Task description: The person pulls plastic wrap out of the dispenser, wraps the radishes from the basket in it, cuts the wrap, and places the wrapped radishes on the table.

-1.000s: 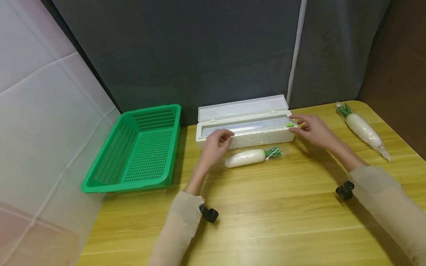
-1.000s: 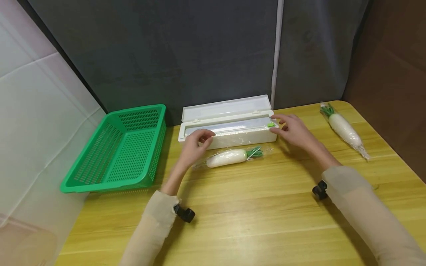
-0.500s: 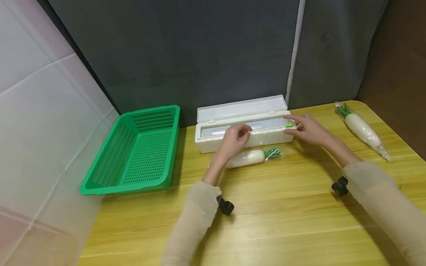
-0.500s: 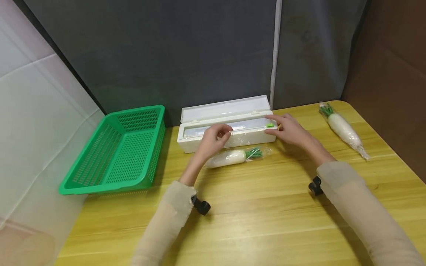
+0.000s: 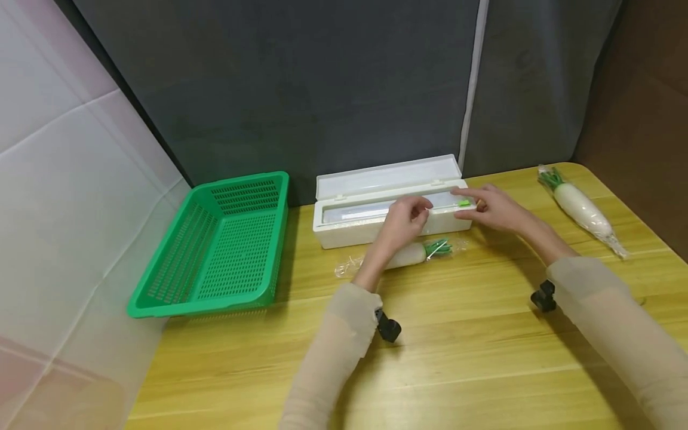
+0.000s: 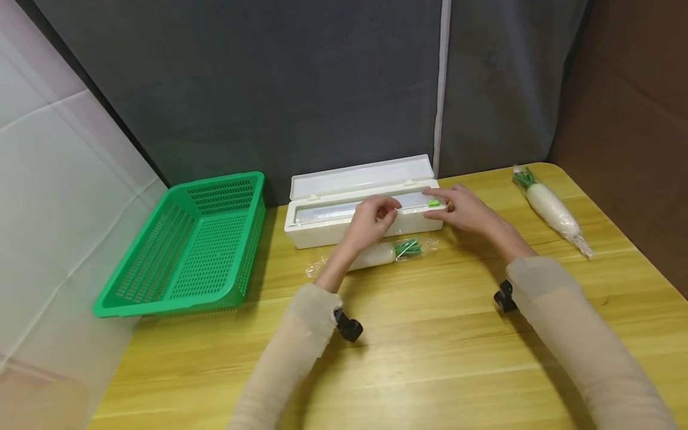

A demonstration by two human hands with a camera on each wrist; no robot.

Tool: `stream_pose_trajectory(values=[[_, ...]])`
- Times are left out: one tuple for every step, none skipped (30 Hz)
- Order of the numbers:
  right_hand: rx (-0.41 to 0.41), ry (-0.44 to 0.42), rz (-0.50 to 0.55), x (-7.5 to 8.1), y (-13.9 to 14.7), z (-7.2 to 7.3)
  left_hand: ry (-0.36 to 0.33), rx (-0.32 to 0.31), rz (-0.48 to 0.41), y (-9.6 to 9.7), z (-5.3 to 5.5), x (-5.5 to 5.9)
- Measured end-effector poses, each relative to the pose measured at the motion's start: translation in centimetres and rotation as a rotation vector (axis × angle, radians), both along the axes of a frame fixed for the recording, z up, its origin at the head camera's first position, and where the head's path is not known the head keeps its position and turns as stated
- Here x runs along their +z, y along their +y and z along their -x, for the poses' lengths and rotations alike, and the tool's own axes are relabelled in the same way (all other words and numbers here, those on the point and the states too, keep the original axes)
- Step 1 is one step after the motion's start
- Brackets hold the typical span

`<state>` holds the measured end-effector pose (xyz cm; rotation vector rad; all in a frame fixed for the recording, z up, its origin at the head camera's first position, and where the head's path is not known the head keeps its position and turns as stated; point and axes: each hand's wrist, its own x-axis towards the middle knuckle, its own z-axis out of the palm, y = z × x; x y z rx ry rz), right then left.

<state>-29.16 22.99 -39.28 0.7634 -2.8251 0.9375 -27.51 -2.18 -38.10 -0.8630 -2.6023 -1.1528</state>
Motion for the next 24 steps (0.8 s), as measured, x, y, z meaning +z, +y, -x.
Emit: stream_pose_trajectory(values=[[0.011,0.006,0.003,0.0,0.0,0.0,-0.002,-0.003,0.002,0.3,0.0,0.0],[0.023,0.011,0.004,0.0,0.0,0.1,-0.004,-0.004,0.005,0.5,0.1,0.0],[0.033,0.014,0.008,0.1,0.1,0.1,-0.005,-0.004,0.007,0.8,0.2,0.0],[0.044,0.017,0.012,0.1,0.1,0.1,-0.002,-0.004,0.011,1.1,0.2,-0.1],[0.046,0.016,0.016,0.2,0.2,0.1,0.003,-0.002,0.013,1.3,0.3,-0.1],[0.049,0.016,0.018,0.3,0.2,0.2,0.008,-0.002,0.014,1.6,0.4,-0.1],[0.048,0.013,0.017,0.3,0.3,0.2,0.014,-0.004,0.011,2.0,0.5,-0.1],[0.041,0.006,0.016,0.4,0.4,0.2,0.019,-0.005,0.006,2.3,0.6,-0.2],[0.035,0.001,0.015,0.4,0.5,0.2,0.022,-0.007,-0.001,2.6,0.7,-0.2],[0.032,-0.001,0.01,0.5,0.5,0.2,0.023,-0.01,-0.009,2.9,0.8,-0.3],[0.025,-0.006,0.005,0.5,0.6,0.2,0.023,-0.012,-0.02,3.2,0.9,-0.3],[0.028,-0.002,-0.001,0.5,0.7,0.3,0.023,-0.013,-0.033,3.5,1.0,-0.4],[0.022,-0.003,-0.003,0.4,0.7,0.3,0.024,-0.013,-0.042,3.8,1.0,-0.4],[0.022,-0.004,-0.003,0.4,0.7,0.4,0.025,-0.008,-0.043,4.0,1.1,-0.5],[0.024,-0.003,0.0,0.3,0.7,0.4,0.024,-0.004,-0.046,4.3,1.2,-0.5],[0.025,0.003,0.002,0.3,0.7,0.4,0.028,0.002,-0.04,4.5,1.3,-0.6],[0.026,0.01,0.0,0.2,0.7,0.4,0.029,0.006,-0.036,4.7,1.4,-0.7],[0.021,0.014,0.004,0.2,0.6,0.5,0.028,0.009,-0.028,4.8,1.4,-0.7],[0.014,0.015,0.007,0.1,0.6,0.5,0.027,0.016,-0.018,4.9,1.5,-0.8],[0.012,0.017,0.009,0.0,0.5,0.5,0.023,0.026,-0.007,5.1,1.6,-0.8],[0.009,0.018,0.01,0.0,0.5,0.6,0.019,0.038,0.002,5.2,1.6,-0.9],[0.004,0.021,0.01,-0.1,0.5,0.5,0.017,0.05,0.015,5.3,1.6,-0.9],[-0.006,0.014,0.014,-0.1,0.5,0.5,0.01,0.064,0.021,5.5,1.6,-0.9],[-0.014,0.011,0.018,-0.1,0.6,0.5,0.005,0.082,0.028,5.7,1.6,-1.0]])
